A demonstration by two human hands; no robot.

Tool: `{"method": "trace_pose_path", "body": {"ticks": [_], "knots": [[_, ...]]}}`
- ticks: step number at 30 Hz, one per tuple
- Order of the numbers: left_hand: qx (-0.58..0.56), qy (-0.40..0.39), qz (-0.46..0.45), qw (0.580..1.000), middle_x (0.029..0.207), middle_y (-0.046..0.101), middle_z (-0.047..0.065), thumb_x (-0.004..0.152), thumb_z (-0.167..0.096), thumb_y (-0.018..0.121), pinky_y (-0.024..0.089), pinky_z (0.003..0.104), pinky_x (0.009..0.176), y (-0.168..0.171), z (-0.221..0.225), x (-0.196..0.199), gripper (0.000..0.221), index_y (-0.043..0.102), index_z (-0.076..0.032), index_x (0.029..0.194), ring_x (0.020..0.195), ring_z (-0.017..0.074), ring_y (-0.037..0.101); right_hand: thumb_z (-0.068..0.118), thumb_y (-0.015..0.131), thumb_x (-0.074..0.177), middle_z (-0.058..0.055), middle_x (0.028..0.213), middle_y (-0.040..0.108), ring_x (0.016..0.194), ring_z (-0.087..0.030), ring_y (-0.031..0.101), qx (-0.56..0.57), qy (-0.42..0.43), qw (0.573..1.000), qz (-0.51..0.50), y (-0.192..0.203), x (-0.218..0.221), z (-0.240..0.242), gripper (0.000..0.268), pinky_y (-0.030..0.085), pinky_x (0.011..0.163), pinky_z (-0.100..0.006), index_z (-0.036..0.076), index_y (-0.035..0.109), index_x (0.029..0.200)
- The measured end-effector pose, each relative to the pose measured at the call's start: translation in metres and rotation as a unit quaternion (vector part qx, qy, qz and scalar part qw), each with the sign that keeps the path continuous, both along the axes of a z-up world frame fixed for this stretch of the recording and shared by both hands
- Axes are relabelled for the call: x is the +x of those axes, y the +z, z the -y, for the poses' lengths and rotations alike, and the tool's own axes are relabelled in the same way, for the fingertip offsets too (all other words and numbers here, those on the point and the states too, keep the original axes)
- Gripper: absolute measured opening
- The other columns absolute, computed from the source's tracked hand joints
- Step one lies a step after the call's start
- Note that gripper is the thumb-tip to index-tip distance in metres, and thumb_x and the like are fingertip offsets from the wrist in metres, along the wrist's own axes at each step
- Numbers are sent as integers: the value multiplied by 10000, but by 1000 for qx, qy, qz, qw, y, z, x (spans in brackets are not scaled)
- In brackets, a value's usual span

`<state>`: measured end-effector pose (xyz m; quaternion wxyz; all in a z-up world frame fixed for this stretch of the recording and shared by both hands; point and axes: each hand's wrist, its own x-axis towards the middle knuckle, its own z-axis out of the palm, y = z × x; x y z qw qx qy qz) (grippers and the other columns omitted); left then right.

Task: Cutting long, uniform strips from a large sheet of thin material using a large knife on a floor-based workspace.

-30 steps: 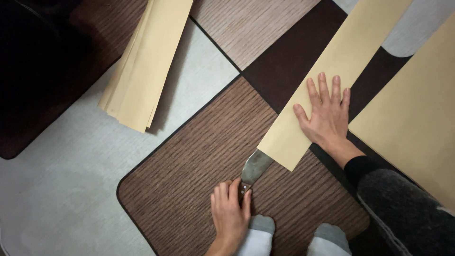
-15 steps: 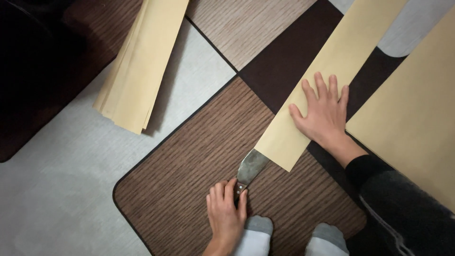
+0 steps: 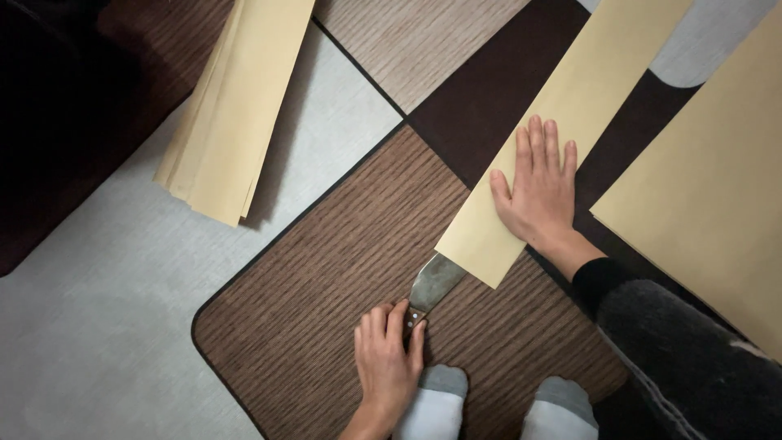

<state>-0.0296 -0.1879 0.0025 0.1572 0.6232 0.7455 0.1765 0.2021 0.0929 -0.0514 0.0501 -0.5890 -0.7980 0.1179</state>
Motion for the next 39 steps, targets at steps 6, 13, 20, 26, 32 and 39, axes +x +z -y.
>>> {"method": "trace_pose_path", "body": {"ticks": [6,13,20,26,32,39], "knots": [[-6,26,6,1000,1234,658,114,1021,-313,793,512,420,900,0,6,-1,463,708,-60,1399,1050,279,627,505,375,1122,-307,1907,107,1768,-383,-28,3,-3,1000,-12,3,0,1,927,-38,1383,-640,-142,257,1777],[4,28,-3,1000,1247,653,112,1029,-318,790,497,410,907,-3,9,-3,461,710,-68,1409,1061,266,619,502,376,1128,-317,1907,101,1768,-387,-38,7,0,1000,-11,2,0,1,926,-53,1381,-639,-149,254,1775],[24,19,-12,999,1229,663,129,1024,-308,795,505,432,914,-7,10,-4,466,712,-44,1398,1039,288,625,489,365,1128,-310,1907,81,1767,-384,-45,-4,-1,1000,-5,6,-1,1,918,-52,1381,-638,-141,229,1781],[10,45,-17,999,1243,671,99,1022,-343,788,502,423,935,-9,25,-10,462,721,-82,1397,1078,274,636,486,371,1134,-313,1906,89,1767,-388,-33,4,1,1000,-6,4,-1,1,912,-35,1379,-650,-145,240,1779],[18,34,-16,999,1253,674,120,1009,-323,799,504,430,931,-10,23,-12,474,722,-60,1397,1063,293,638,508,338,1145,-305,1909,90,1768,-376,-47,-1,-1,1000,-8,5,0,1,913,-56,1381,-638,-140,233,1781],[18,31,-8,999,1221,677,107,1001,-312,817,510,422,903,-2,6,-8,461,726,-82,1390,1035,279,632,580,244,1169,-273,1919,51,1766,-355,-83,-12,-1,1000,-10,6,1,2,939,-80,1380,-627,-120,197,1794]]}}
